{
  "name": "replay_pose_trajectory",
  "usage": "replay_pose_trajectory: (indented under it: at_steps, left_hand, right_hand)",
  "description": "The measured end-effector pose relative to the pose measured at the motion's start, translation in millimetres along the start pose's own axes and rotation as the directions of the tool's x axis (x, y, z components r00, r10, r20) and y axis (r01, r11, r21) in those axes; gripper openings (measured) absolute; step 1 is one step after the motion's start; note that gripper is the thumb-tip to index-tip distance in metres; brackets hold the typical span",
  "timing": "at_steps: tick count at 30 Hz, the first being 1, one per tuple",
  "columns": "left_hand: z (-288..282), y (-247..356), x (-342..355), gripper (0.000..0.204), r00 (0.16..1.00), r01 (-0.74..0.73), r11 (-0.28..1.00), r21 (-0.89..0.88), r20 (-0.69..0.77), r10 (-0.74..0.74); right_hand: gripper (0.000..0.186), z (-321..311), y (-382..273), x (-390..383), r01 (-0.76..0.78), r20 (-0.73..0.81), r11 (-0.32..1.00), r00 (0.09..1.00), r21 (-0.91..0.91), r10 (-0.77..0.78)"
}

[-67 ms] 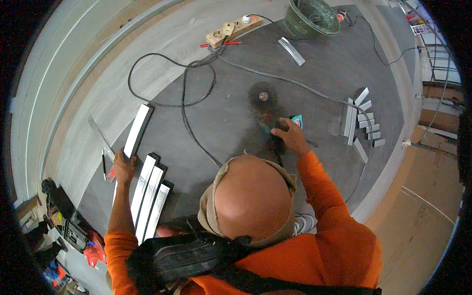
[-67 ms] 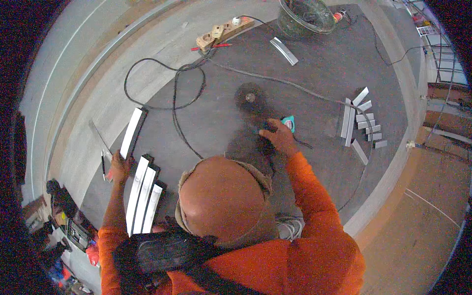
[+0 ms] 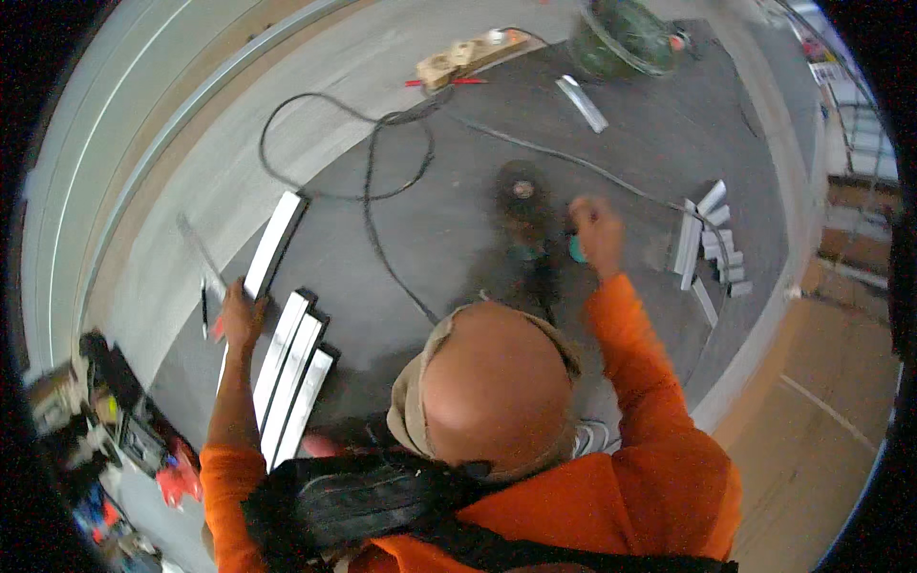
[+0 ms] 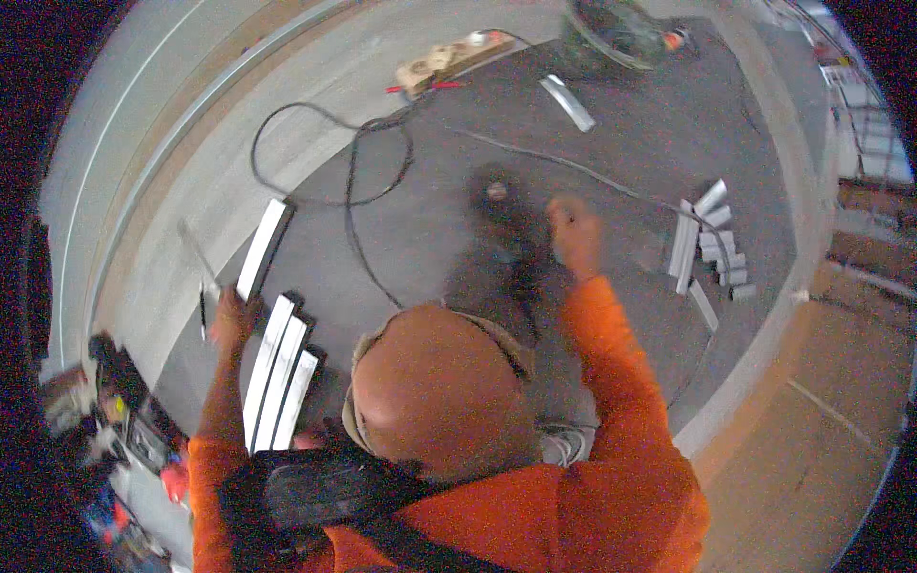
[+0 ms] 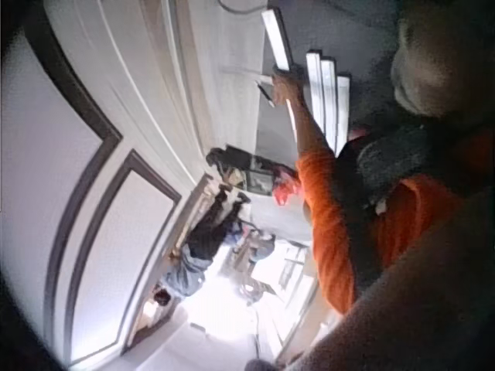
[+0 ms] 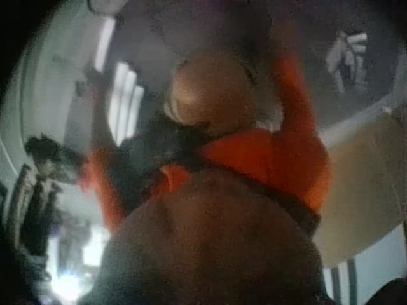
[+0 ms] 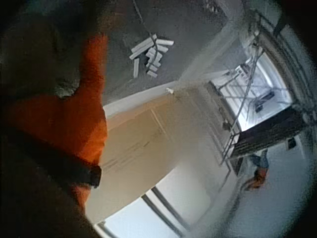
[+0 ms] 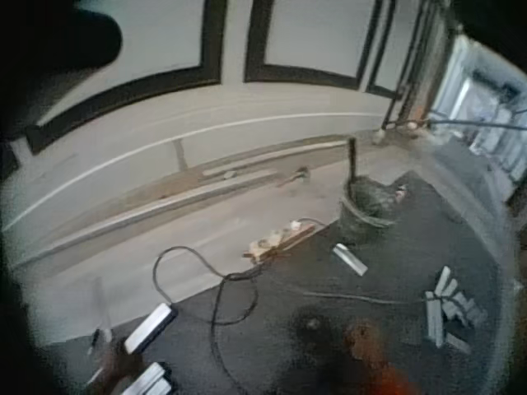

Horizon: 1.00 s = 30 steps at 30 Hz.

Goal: The person measures and marks several white metal strips using a square and a marker before cutting them with an angle grinder while sitting on the floor.

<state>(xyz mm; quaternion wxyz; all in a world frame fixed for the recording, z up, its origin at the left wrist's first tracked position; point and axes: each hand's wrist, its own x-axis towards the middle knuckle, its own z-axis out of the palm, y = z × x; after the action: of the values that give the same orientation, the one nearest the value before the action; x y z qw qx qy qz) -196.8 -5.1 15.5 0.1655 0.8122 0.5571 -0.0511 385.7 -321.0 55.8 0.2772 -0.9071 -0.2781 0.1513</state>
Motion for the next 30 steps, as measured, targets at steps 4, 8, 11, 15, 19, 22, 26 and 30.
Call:
replay_pose_trajectory:
  at_steps: [4,8,11,15,19,22,26,30]
  left_hand:
    - [-30.1,32.9,0.9,0.049,0.983,0.162,0.979,0.121,0.067,-0.171]
    - [-20.1,50.6,11.3,0.042,1.0,0.011,1.0,0.006,0.02,-0.011]
    - [-42.4,65.9,1.3,0.044,0.977,0.17,0.982,0.08,0.116,-0.178]
    - [-41.0,32.7,-2.0,0.048,0.995,0.055,0.998,0.0,-0.088,-0.055]
    - [-56.2,42.8,-0.2,0.049,0.99,0.143,0.99,0.006,-0.001,-0.143]
    - [-53.6,39.9,2.3,0.049,0.996,0.089,0.996,0.012,0.001,-0.089]
    - [-58.1,52.0,2.0,0.049,0.997,0.064,0.998,-0.01,-0.038,-0.064]
    - [-53.2,47.6,-10.6,0.053,0.999,0.033,0.999,0.014,0.018,-0.033]
  right_hand:
    - [0.048,19.9,37.2,151.6,0.131,-0.157,0.96,0.972,-0.248,-0.173]
    - [0.067,4.0,108.9,273.0,0.159,0.068,0.787,0.987,-0.596,-0.148]
    - [0.068,15.8,83.3,286.8,-0.066,0.167,0.747,0.958,-0.661,0.232]
    - [0.055,1.6,31.0,240.2,0.009,0.183,0.974,0.983,-0.225,0.033]
    - [0.046,50.8,-155.8,35.7,0.277,0.417,0.953,0.857,0.125,-0.303]
    - [0.048,157.2,-213.3,-42.8,0.603,0.556,0.796,0.647,0.045,-0.522]
    - [0.054,225.8,-235.2,-67.0,0.592,0.482,0.796,0.664,0.13,-0.572]
    - [0.059,163.0,-199.7,-77.4,0.407,0.372,0.866,0.785,0.292,-0.495]
